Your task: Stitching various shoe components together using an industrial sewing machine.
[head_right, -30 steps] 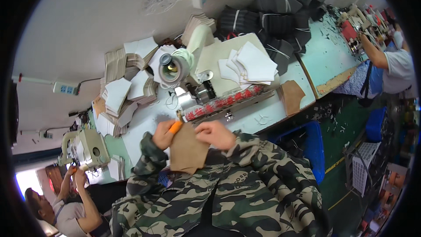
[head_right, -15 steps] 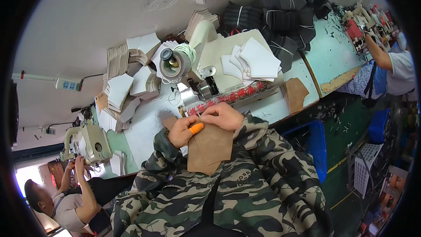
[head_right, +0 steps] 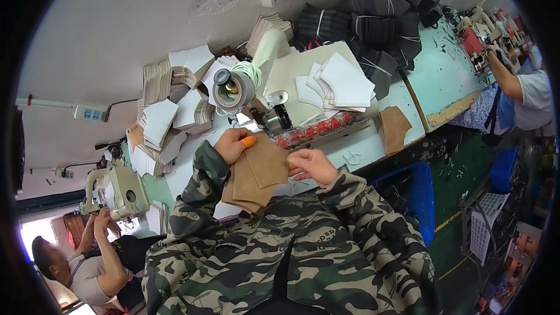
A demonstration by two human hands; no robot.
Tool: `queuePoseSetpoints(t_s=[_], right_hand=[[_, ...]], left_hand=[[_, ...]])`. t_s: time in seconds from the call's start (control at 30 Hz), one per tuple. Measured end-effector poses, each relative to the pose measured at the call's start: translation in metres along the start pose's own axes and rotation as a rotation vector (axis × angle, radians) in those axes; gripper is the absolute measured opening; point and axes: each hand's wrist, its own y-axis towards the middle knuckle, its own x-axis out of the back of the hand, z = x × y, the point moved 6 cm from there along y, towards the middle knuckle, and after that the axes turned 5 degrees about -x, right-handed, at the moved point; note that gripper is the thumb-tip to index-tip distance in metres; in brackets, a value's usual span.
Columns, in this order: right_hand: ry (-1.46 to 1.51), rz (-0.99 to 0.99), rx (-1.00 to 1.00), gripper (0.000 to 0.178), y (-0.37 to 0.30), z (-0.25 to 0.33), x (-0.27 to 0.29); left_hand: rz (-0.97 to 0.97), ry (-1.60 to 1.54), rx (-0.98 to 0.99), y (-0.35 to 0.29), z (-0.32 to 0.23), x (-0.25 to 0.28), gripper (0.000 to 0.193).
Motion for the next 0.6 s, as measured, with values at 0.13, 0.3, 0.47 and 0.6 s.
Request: queuePoseSetpoints(t_s=[0.13, 0.3, 0.47, 0.6], right_hand=[[0.188, 0.028, 0.026, 0.027, -0.008, 0.003, -0.005], [0.133, -0.132, 0.271, 0.023, -0.024, 0.032, 0.017], [-1.143, -1.044, 1.062, 0.021, -0.101, 0.161, 0.035], [-1.162, -0.858, 1.007, 0.033, -0.083, 0.126, 0.029]], left_hand=[[0.020, -0.111, 0.013, 0.002, 0.003, 0.000, 0.024], [0.033, -0.121, -0.099, 0.019, -0.017, -0.012, 0.026], [0.144, -0.099, -0.130, -0.020, -0.011, -0.058, 0.023], [0.234, -0.542, -0.134, -0.040, -0.035, -0.057, 0.021]])
